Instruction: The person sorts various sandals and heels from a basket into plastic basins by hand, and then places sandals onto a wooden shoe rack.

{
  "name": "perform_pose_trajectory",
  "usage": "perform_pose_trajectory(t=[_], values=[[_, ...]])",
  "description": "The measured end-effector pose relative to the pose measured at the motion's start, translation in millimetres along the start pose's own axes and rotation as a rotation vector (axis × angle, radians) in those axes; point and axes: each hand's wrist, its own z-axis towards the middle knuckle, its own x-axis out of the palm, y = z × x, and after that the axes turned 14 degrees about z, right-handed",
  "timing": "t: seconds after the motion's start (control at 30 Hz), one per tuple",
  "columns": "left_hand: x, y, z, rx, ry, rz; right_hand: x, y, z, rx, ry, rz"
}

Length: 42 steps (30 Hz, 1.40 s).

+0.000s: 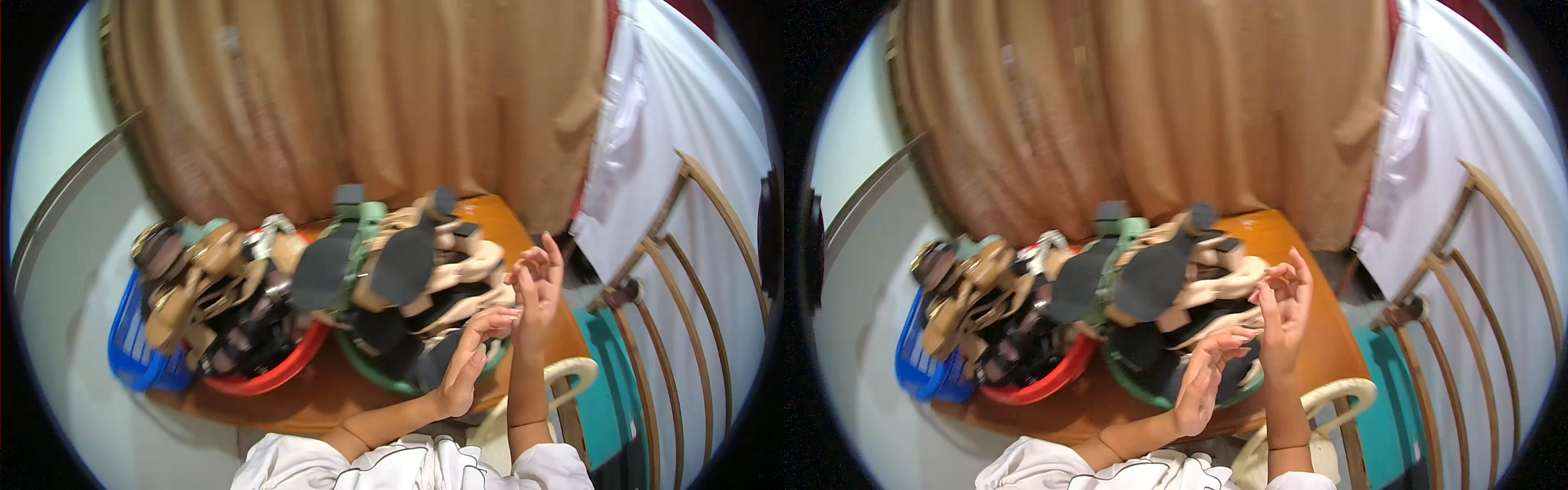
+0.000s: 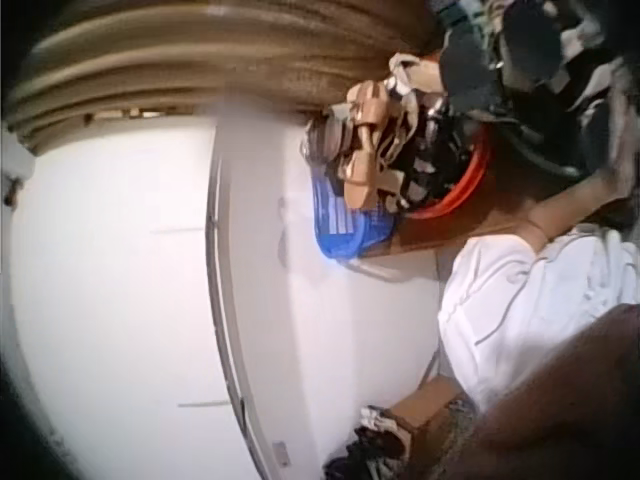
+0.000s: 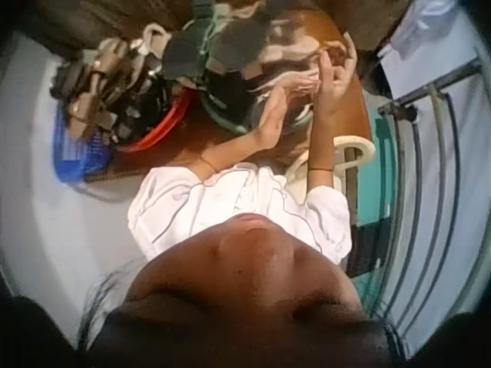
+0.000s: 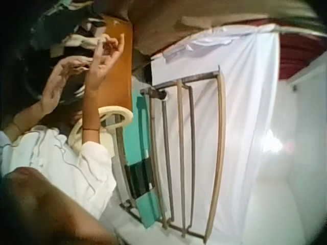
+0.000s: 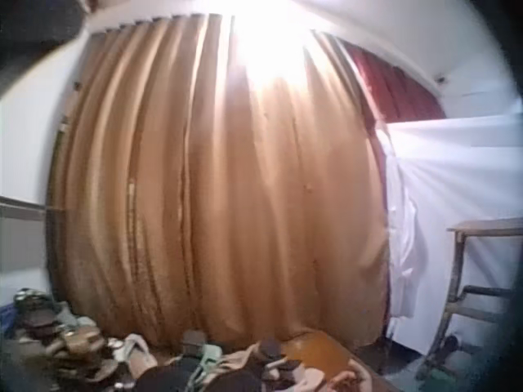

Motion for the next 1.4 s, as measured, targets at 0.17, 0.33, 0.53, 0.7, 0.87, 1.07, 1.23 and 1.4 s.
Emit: perform_pose_trajectory(t=[0.17, 0.33, 0.53, 0.7, 0.87, 1.07, 1.23, 1.4], values=[[-94, -71, -26, 0.200, -0.289, 0.299, 99, -14, -47, 0.086, 0.306, 0.131], [-178, -115, -87, 0.272, -0.668, 0.543, 151, -46, -102, 0.148, 0.435, 0.287], [-242, -141, -136, 0.350, -0.864, 0.560, 212, -91, -113, 0.636, 0.573, 0.450], [-269, -169, -145, 0.403, -0.921, 0.622, 273, -130, -93, 0.824, 0.580, 0.348], [-290, -182, -154, 0.413, -0.961, 0.615, 310, -153, -62, 0.687, 0.578, -0.003], [-322, -196, -160, 0.426, -0.979, 0.666, 339, -150, -59, 0.749, 0.762, -0.244], [-372, -222, -152, 0.386, -1.044, 0.820, 333, -163, -59, 0.918, 0.633, -0.023], [-462, -243, -121, 0.013, -1.071, 0.899, 330, -170, -64, 0.971, 0.577, 0.111]])
